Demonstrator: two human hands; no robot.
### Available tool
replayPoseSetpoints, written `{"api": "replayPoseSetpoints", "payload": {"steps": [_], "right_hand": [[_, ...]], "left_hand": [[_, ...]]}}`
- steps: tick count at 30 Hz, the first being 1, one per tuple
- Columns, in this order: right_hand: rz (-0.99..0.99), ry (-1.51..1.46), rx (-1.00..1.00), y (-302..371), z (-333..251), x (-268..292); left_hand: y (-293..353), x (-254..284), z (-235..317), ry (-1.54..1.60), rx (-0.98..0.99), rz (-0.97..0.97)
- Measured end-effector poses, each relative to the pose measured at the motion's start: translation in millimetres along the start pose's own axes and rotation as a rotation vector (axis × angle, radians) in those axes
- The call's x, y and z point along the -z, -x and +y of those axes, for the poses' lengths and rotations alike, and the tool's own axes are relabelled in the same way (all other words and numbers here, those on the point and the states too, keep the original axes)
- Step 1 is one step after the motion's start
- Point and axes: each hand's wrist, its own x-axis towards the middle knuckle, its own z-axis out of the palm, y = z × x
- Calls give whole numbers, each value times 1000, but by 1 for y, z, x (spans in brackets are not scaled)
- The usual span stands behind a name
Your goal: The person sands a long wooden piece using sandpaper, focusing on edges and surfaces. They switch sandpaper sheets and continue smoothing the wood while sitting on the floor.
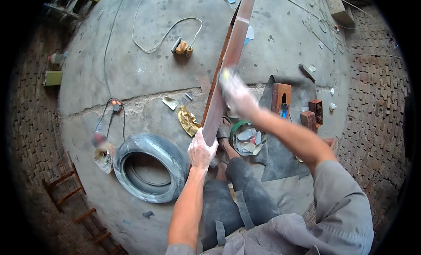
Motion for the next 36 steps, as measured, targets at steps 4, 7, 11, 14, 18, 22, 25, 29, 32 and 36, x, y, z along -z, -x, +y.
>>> {"api": "replayPoseSetpoints", "payload": {"steps": [4,7,11,14,18,22,25,29,32,36], "right_hand": [[-36,165,89,-3,10,13],[-26,15,-274,-97,72,46],[122,30,-183,-51,43,-3],[95,-22,-197,-56,45,16],[23,-121,-495,-121,74,56],[40,-12,-107,-58,45,17],[37,32,-89,-86,84,37],[69,592,44,-119,148,40],[-11,207,18,-26,18,3],[-376,-76,219,77,-115,0]], "left_hand": [[60,15,-23,-59,35,-23],[86,18,-44,-38,25,-16],[95,22,-51,-29,23,-10],[99,22,-51,-43,25,-12],[94,22,-47,-49,30,-33],[92,25,-47,-48,47,-26],[96,22,-46,-38,29,-20],[93,23,-48,-25,6,-46],[98,22,-54,-41,22,-23],[99,23,-53,-51,-2,13]]}}
